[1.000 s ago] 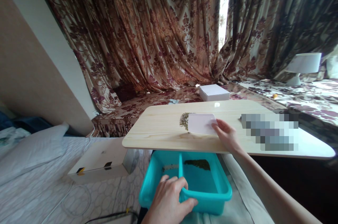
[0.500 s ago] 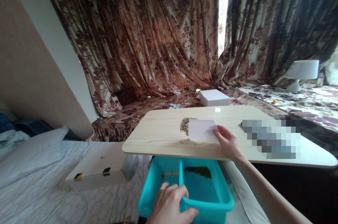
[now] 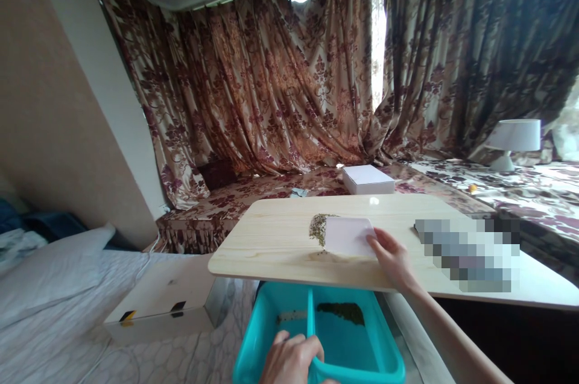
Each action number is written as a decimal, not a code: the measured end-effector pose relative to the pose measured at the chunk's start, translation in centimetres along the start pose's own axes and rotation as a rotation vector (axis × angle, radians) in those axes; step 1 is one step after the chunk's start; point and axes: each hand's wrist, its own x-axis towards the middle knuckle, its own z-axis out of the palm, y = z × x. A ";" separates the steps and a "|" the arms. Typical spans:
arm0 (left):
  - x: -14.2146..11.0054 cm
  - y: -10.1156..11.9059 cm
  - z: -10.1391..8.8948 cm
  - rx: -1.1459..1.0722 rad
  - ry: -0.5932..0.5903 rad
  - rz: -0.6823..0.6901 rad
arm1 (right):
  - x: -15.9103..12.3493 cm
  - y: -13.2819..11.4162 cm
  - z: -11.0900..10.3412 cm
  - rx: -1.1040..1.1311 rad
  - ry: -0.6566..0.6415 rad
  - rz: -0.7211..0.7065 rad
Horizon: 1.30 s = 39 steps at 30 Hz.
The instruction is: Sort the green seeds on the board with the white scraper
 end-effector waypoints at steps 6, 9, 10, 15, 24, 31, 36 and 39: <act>0.0 0.1 -0.1 0.015 0.007 -0.010 | -0.1 -0.1 0.2 0.008 -0.025 -0.008; 0.0 0.2 -0.2 0.012 0.007 -0.007 | -0.1 -0.3 0.2 0.030 -0.018 0.017; -0.1 0.2 -0.2 0.012 0.005 -0.007 | -0.2 -0.3 0.2 0.037 -0.015 0.025; -0.1 0.1 0.0 0.008 0.016 -0.003 | -0.2 -0.5 0.0 0.035 0.007 0.042; 0.1 -0.4 0.4 -0.031 0.003 -0.005 | 0.0 0.2 -0.2 -0.032 0.028 0.013; -0.3 -0.2 0.5 -0.072 0.035 -0.027 | -0.1 -0.2 0.0 -0.048 -0.011 0.001; -0.4 -0.2 0.5 -0.085 0.057 -0.021 | -0.2 -0.3 0.1 -0.020 -0.008 0.015; -0.4 -0.2 0.4 -0.077 0.080 -0.012 | -0.1 -0.2 0.1 -0.024 -0.011 0.008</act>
